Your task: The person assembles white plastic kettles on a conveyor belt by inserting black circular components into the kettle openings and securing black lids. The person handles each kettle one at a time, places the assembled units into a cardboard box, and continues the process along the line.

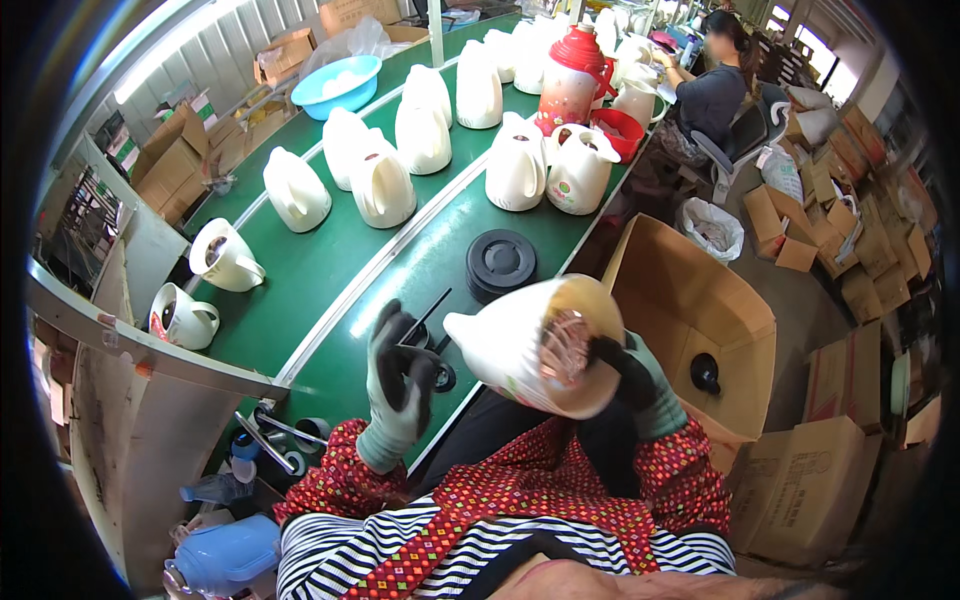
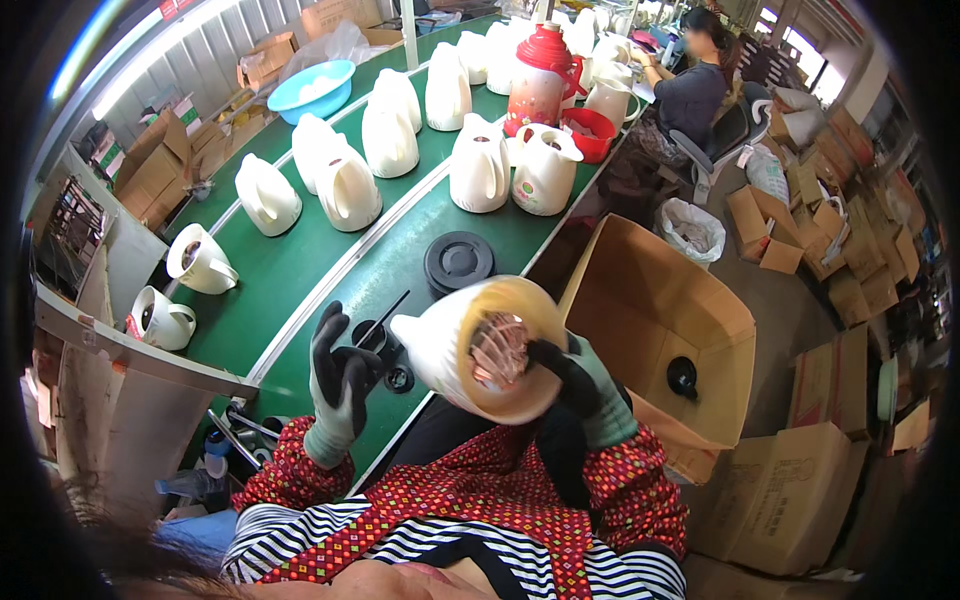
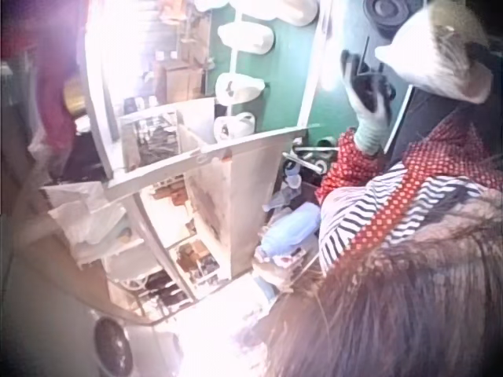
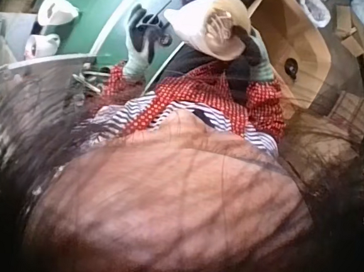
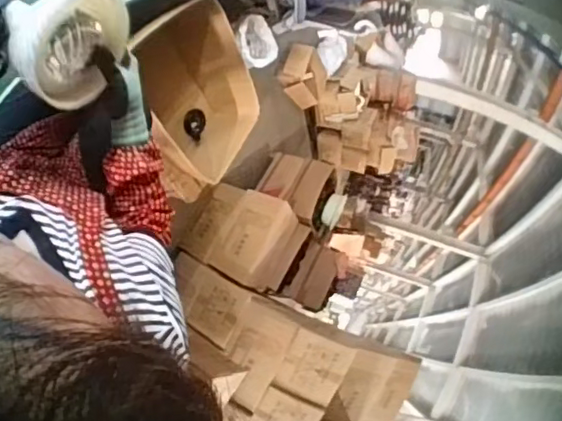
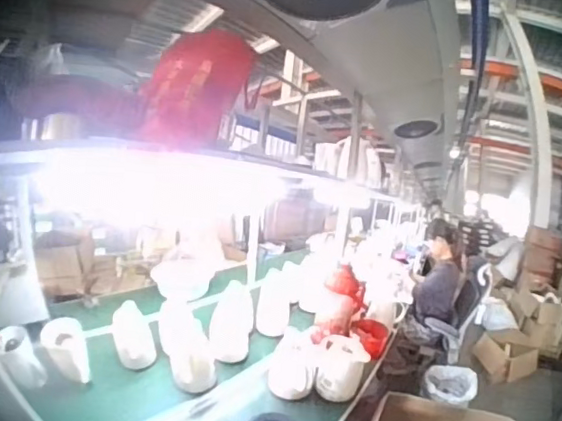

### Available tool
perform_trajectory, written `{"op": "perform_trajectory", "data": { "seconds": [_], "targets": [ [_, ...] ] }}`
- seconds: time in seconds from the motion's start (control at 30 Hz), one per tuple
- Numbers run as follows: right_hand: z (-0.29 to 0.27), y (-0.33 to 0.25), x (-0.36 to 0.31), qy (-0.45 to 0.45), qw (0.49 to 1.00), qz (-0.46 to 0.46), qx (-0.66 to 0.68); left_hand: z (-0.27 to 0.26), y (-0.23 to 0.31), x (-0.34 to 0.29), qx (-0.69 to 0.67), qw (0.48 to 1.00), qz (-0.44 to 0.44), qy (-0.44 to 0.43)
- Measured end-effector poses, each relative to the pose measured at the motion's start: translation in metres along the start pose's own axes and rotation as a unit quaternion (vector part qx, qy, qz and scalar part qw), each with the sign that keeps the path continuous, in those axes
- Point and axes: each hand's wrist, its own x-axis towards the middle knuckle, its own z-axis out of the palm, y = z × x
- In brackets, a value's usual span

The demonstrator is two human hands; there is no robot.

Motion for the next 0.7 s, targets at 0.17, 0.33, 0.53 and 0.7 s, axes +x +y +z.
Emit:
{"op": "perform_trajectory", "data": {
  "seconds": [0.17, 0.33, 0.53, 0.7],
  "targets": [
    [0.004, -0.020, -0.015, -0.049, 0.992, 0.009, 0.118, 0.027, -0.121, -0.023, -0.332, 0.868, -0.311, -0.198],
    [0.041, -0.041, 0.034, -0.162, 0.984, 0.064, -0.036, 0.050, -0.120, -0.021, -0.436, 0.790, -0.380, -0.204],
    [0.031, 0.020, 0.172, 0.025, 0.808, -0.216, -0.547, 0.027, -0.108, 0.001, -0.448, 0.793, -0.390, -0.133],
    [0.046, 0.051, 0.249, 0.064, 0.638, -0.104, -0.760, 0.004, -0.103, 0.004, -0.448, 0.803, -0.386, -0.078]
  ]
}}
